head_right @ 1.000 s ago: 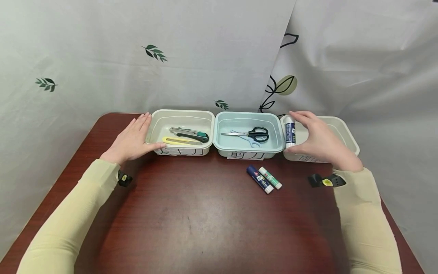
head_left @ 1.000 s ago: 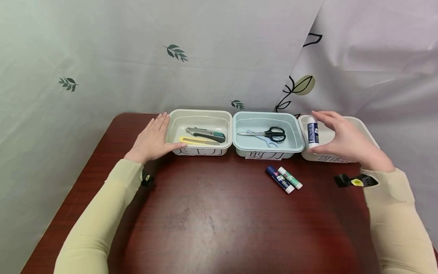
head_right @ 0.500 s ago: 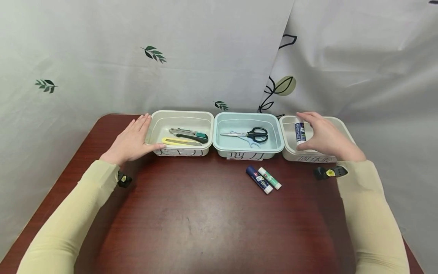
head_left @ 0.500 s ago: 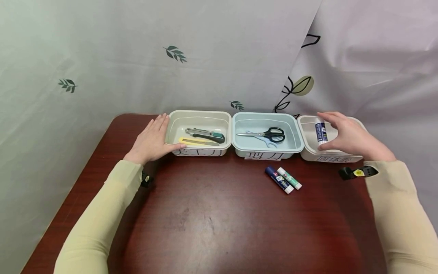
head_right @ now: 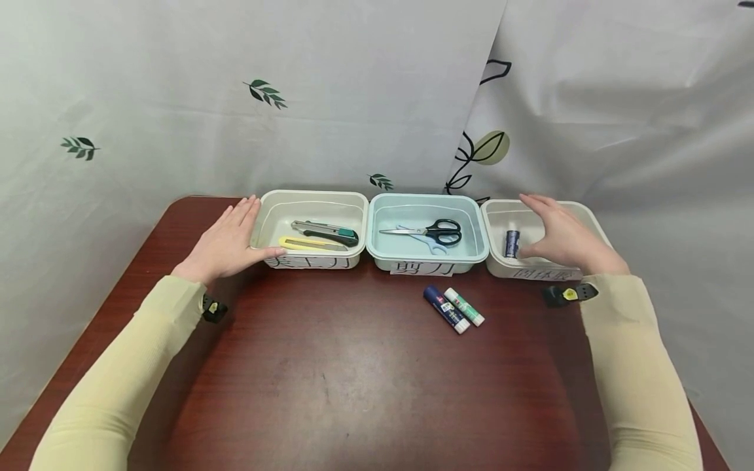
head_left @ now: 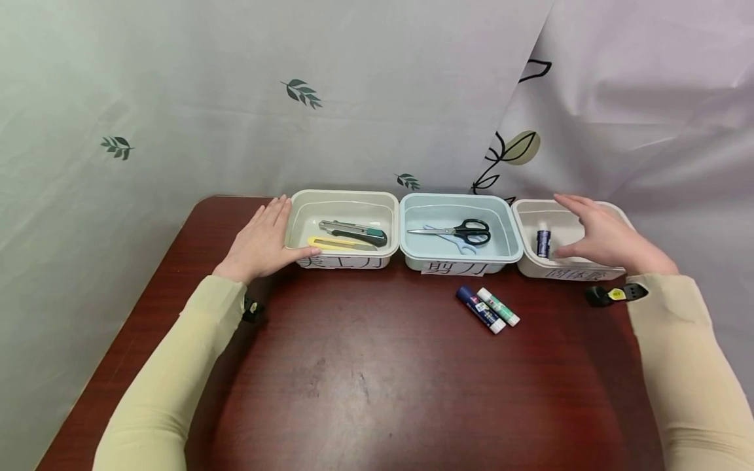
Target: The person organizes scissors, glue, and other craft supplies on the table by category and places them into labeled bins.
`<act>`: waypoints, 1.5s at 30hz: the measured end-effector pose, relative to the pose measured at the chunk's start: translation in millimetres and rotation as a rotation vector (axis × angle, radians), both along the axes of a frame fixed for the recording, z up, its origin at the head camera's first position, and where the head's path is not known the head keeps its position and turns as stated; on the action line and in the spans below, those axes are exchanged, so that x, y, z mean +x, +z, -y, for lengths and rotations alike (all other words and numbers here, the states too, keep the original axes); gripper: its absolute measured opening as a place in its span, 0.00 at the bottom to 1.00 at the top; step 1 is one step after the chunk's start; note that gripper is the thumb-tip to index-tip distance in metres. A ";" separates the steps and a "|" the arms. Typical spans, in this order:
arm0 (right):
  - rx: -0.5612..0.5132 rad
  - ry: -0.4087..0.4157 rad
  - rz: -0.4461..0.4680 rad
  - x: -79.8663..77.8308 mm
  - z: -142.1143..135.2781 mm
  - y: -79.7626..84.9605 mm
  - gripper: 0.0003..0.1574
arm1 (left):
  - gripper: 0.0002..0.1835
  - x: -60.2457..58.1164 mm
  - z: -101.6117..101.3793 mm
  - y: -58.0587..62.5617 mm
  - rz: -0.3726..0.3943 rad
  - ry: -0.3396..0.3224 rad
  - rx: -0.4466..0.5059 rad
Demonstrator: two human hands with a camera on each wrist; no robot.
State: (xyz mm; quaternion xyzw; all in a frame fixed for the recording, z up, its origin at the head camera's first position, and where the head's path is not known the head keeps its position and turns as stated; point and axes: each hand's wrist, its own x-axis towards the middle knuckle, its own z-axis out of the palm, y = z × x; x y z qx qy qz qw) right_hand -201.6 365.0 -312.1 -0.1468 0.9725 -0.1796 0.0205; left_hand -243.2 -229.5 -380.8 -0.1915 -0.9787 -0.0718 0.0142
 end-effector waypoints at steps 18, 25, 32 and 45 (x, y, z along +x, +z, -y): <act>-0.107 -0.092 -0.090 9.4 -0.6 1.9 0.48 | 0.65 1.3 -0.4 0.3 0.002 0.004 0.000; -0.157 -0.132 -0.118 14.5 3.5 5.1 0.42 | 0.65 1.0 -0.1 -0.3 0.000 0.003 0.003; -0.198 -0.137 -0.145 21.9 12.6 10.1 0.41 | 0.65 0.6 -0.2 -0.9 -0.003 0.002 0.001; -0.215 -0.082 -0.191 34.7 38.4 18.4 0.37 | 0.66 0.2 0.0 0.1 0.008 0.006 0.006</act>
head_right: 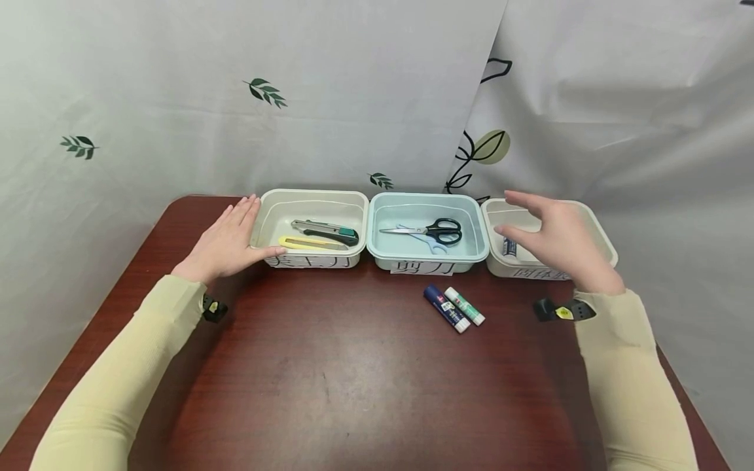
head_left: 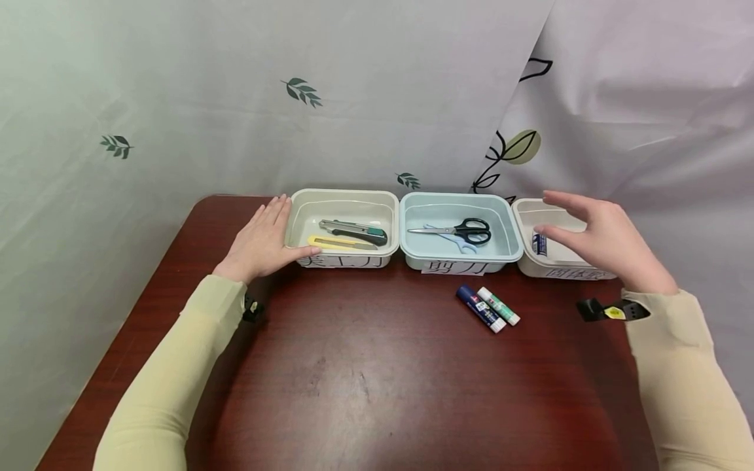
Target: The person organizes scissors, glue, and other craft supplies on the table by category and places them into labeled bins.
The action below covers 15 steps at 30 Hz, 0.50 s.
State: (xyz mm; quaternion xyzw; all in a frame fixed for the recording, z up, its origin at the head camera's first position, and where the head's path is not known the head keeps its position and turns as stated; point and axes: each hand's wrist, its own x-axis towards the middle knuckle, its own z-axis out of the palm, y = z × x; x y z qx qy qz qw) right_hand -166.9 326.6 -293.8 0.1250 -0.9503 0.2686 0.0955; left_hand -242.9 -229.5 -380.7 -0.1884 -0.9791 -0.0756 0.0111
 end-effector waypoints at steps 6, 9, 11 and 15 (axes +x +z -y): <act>0.022 0.047 -0.068 0.9 9.0 -0.6 0.35 | 0.66 -0.4 -0.5 0.6 0.002 -0.001 -0.004; 0.037 0.076 -0.110 1.5 12.9 -1.8 0.33 | 0.66 -0.4 -0.7 0.8 -0.001 -0.002 -0.003; 0.040 0.092 -0.130 1.9 15.3 -3.0 0.32 | 0.66 -0.2 -0.9 0.9 -0.001 -0.003 -0.003; 0.007 0.114 -0.128 3.0 21.0 -6.1 0.32 | 0.66 0.3 -1.0 0.8 0.004 -0.001 -0.004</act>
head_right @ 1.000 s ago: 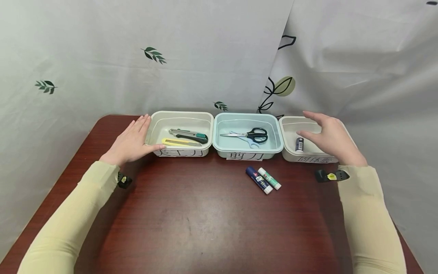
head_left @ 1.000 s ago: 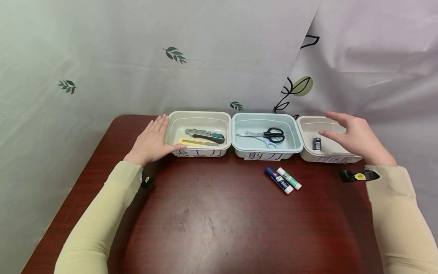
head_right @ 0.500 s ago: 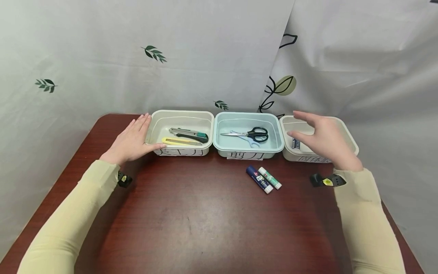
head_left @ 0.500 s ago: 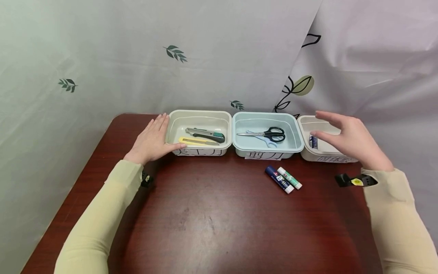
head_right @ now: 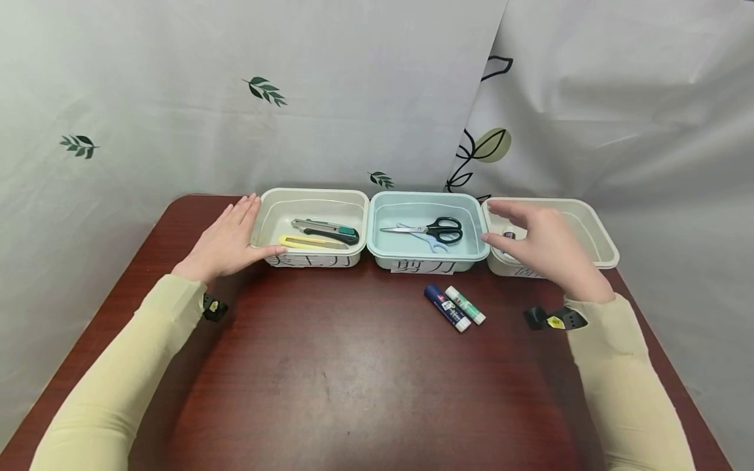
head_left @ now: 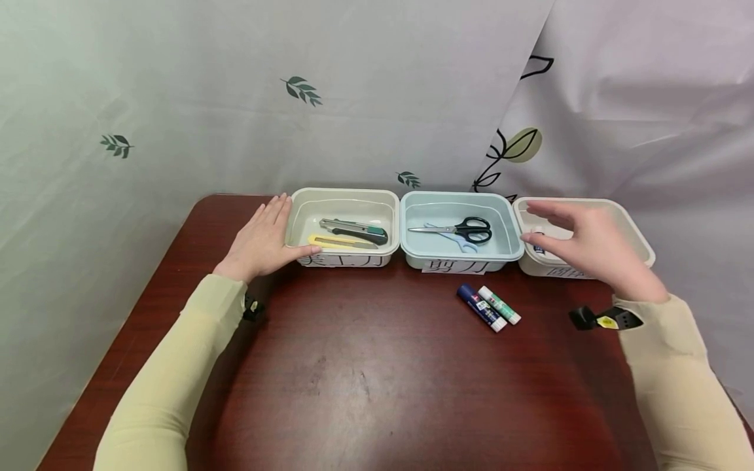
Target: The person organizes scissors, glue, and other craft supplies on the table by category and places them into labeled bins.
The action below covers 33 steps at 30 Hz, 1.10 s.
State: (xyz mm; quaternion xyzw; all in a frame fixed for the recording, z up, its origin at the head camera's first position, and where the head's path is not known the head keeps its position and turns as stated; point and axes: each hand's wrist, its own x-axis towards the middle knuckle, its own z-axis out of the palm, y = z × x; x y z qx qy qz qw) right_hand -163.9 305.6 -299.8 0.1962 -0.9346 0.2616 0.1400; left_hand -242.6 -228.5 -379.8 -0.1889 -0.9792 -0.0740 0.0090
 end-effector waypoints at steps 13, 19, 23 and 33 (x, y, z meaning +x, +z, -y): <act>-0.034 0.039 0.088 9.8 18.6 -6.6 0.33 | 0.66 -0.3 0.6 -1.1 -0.004 -0.002 0.003; -0.045 0.052 0.113 14.4 24.4 -10.6 0.31 | 0.66 0.2 0.3 -0.4 -0.001 -0.001 0.003; -0.045 0.064 0.125 16.6 28.7 -13.3 0.29 | 0.66 0.0 0.6 -0.8 0.002 0.001 0.001; -0.024 0.126 0.168 24.6 30.6 -25.6 0.27 | 0.66 -0.2 0.6 -1.3 0.002 0.001 0.002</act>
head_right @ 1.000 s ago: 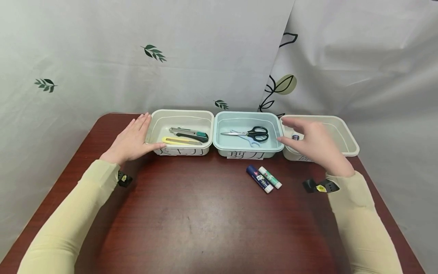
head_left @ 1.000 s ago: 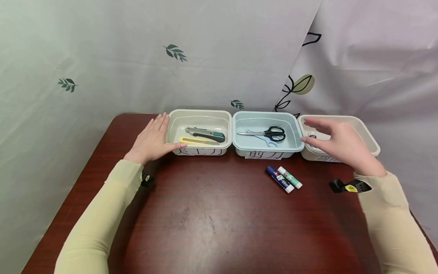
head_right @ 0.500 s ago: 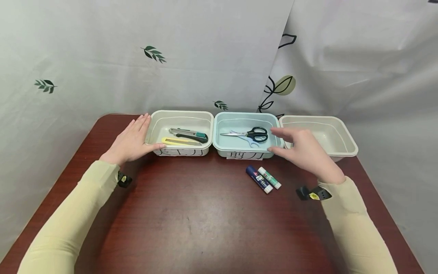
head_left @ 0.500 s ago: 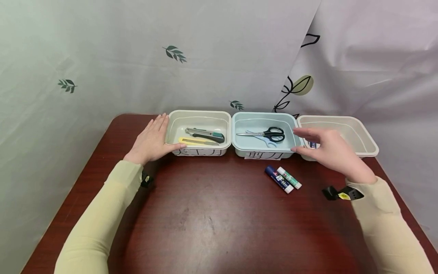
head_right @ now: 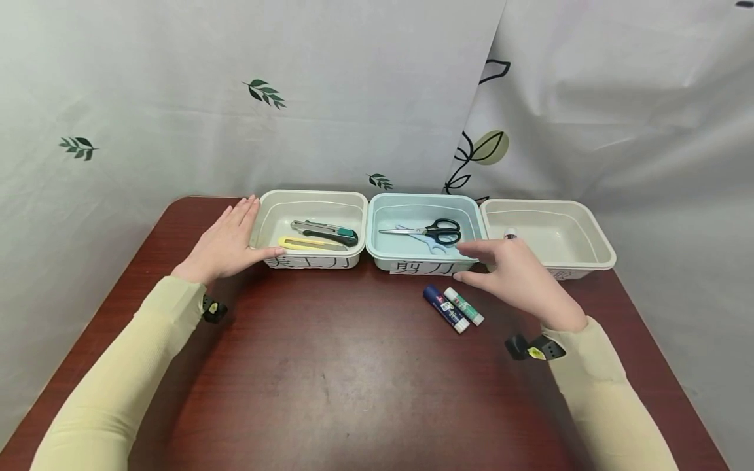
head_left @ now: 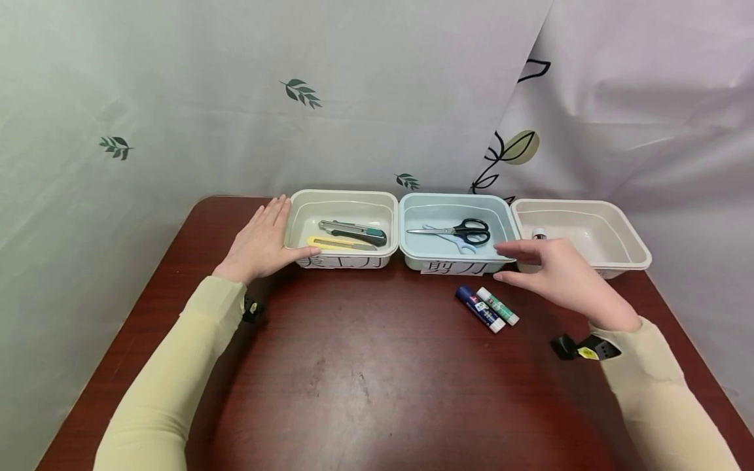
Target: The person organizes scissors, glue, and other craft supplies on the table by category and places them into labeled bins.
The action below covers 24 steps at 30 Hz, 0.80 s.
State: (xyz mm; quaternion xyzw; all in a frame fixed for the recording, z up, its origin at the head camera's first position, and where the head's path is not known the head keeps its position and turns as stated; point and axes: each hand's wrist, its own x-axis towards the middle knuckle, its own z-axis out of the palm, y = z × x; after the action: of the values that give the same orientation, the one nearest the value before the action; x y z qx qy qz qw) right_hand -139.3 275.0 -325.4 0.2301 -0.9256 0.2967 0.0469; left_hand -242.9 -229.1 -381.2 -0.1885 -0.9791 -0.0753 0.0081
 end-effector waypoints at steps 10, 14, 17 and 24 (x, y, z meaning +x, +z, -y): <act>0.026 -0.009 0.102 9.7 -3.9 -18.8 0.28 | 0.66 -0.4 0.4 -0.9 -0.008 -0.002 0.004; 0.035 0.004 0.116 9.5 -7.3 -30.3 0.27 | 0.66 -0.5 0.5 -0.7 -0.008 -0.005 0.004; 0.034 0.005 0.143 8.5 -10.3 -39.2 0.27 | 0.66 -0.9 0.7 -1.0 -0.008 -0.005 0.001; 0.011 -0.004 0.187 4.1 -16.4 -51.6 0.26 | 0.66 -0.7 0.7 -0.6 -0.003 -0.005 -0.001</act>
State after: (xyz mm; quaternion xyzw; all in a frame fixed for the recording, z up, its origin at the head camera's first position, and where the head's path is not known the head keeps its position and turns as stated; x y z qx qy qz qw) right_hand -135.1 291.4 -377.1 0.1999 -0.9280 0.3117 -0.0406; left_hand -243.5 -229.8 -381.8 -0.1913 -0.9786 -0.0747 0.0091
